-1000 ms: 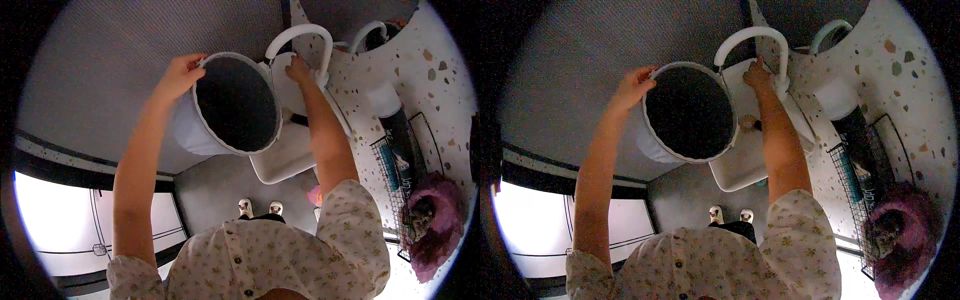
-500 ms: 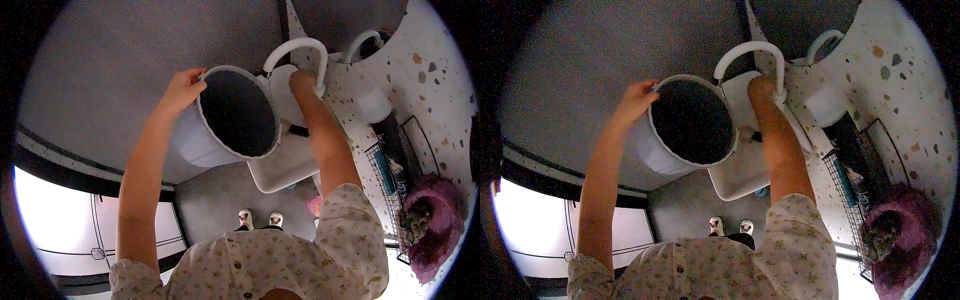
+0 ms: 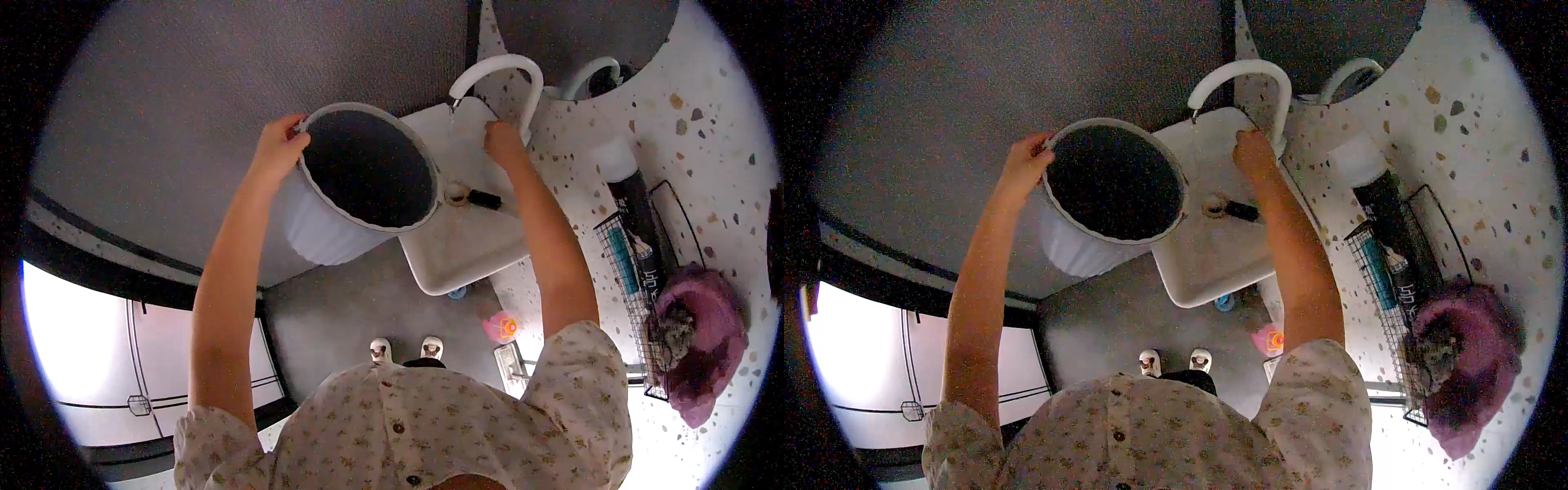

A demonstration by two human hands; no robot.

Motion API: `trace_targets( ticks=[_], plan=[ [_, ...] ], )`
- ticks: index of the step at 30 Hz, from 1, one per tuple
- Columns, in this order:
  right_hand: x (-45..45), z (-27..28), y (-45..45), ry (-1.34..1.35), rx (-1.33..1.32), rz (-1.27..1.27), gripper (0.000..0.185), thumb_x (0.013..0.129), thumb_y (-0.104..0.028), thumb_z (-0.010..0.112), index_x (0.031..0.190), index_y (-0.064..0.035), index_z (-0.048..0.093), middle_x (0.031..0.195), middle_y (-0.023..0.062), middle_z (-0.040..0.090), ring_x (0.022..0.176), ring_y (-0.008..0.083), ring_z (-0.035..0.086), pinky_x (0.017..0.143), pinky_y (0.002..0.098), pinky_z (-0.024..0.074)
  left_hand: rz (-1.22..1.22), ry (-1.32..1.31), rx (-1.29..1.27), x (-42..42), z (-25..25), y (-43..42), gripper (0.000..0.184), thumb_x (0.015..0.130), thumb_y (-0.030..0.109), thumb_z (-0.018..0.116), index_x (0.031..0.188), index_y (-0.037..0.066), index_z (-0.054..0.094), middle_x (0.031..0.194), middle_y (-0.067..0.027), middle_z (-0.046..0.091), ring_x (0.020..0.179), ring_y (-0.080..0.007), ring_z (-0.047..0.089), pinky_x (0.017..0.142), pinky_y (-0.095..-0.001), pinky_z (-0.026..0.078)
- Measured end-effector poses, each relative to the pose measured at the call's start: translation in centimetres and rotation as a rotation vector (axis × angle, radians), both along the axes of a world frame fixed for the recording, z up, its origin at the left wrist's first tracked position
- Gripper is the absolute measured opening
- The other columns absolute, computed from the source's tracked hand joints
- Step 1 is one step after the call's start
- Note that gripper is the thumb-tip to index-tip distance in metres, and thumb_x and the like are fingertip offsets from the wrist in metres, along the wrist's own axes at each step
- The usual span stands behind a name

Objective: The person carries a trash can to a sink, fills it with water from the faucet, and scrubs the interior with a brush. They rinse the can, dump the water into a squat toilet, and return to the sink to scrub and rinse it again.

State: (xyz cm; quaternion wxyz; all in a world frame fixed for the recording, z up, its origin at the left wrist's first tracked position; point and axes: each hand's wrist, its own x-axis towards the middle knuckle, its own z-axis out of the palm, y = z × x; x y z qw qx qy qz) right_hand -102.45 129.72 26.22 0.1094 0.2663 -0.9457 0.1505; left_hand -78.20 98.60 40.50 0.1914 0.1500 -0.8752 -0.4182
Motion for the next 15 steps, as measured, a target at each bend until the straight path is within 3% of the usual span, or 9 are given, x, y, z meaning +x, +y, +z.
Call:
trace_targets(
  ticks=[2,4,8,10,11,13,15],
  plan=[
    [-2.9,-5.1,1.0,-0.016,0.034,0.055,0.016,0.075,-0.006,0.055,0.088,0.001,0.062,0.093,0.0209,0.061,0.082,0.0328,0.061,0.074,0.037,0.049,0.022,0.01,-0.019,0.6,-1.7,-1.5,0.041,0.073,0.01,0.057,0.111,-0.003,0.058,0.075,-0.0073,0.06,0.065,-0.0137,0.055,0.059,-0.0278,0.044],
    [-7.1,-11.6,2.0,0.078,-0.032,0.206,0.016,0.078,-0.008,0.055,0.09,0.0007,0.061,0.087,0.0169,0.063,0.077,0.0294,0.062,0.069,0.0349,0.0511,0.047,0.027,-0.043,0.9,-2.6,-2.8,0.041,0.073,0.01,0.057,0.112,-0.003,0.058,0.073,-0.0066,0.059,0.062,-0.0134,0.054,0.056,-0.028,0.044],
    [-1.6,-10.1,-0.5,-0.193,-0.002,0.256,0.016,0.082,-0.013,0.056,0.088,0.0011,0.061,0.08,0.0118,0.062,0.069,0.0237,0.062,0.061,0.0314,0.0526,0.106,-0.01,0.052,2.9,-3.3,-4.1,0.042,0.074,0.009,0.058,0.114,-0.002,0.057,0.07,-0.006,0.057,0.056,-0.0121,0.052,0.049,-0.028,0.042],
    [3.5,-6.6,-3.2,-0.979,-0.85,-0.046,0.019,0.081,-0.018,0.059,0.089,-0.0008,0.061,0.076,0.0107,0.062,0.061,0.0197,0.06,0.053,0.0324,0.0506,0.113,-0.015,0.103,3.4,-3.8,-4.9,0.042,0.074,0.008,0.058,0.114,-0.002,0.056,0.07,-0.0061,0.057,0.055,-0.0115,0.052,0.047,-0.0277,0.041],
    [4.8,-5.7,-4.3,-0.976,-0.855,-0.066,0.019,0.081,-0.018,0.059,0.089,-0.0008,0.061,0.076,0.0107,0.062,0.061,0.0197,0.06,0.053,0.0324,0.0506,0.159,0.001,0.112,3.6,-4.4,-5.8,0.041,0.074,0.008,0.058,0.115,-0.002,0.056,0.07,-0.0056,0.057,0.054,-0.0112,0.051,0.045,-0.0273,0.039],
    [6.5,-5.3,-5.8,-1.215,-1.185,-0.135,0.02,0.086,-0.02,0.054,0.083,-0.0013,0.061,0.069,0.0066,0.057,0.058,0.0141,0.056,0.048,0.0265,0.0468,0.185,0.006,0.122,4.1,-4.9,-7.2,0.041,0.075,0.008,0.057,0.115,-0.002,0.057,0.07,-0.0052,0.057,0.053,-0.0109,0.05,0.044,-0.0269,0.038],
    [4.9,-8.0,-7.1,-1.205,-1.171,-0.135,0.022,0.087,-0.021,0.053,0.08,-0.0012,0.06,0.068,0.0074,0.057,0.057,0.0145,0.056,0.049,0.0264,0.0467,0.232,0.046,0.273,4.6,-4.8,-8.1,0.039,0.076,0.006,0.056,0.114,-0.002,0.057,0.072,-0.0046,0.057,0.053,-0.0109,0.049,0.042,-0.026,0.037]
  ],
)
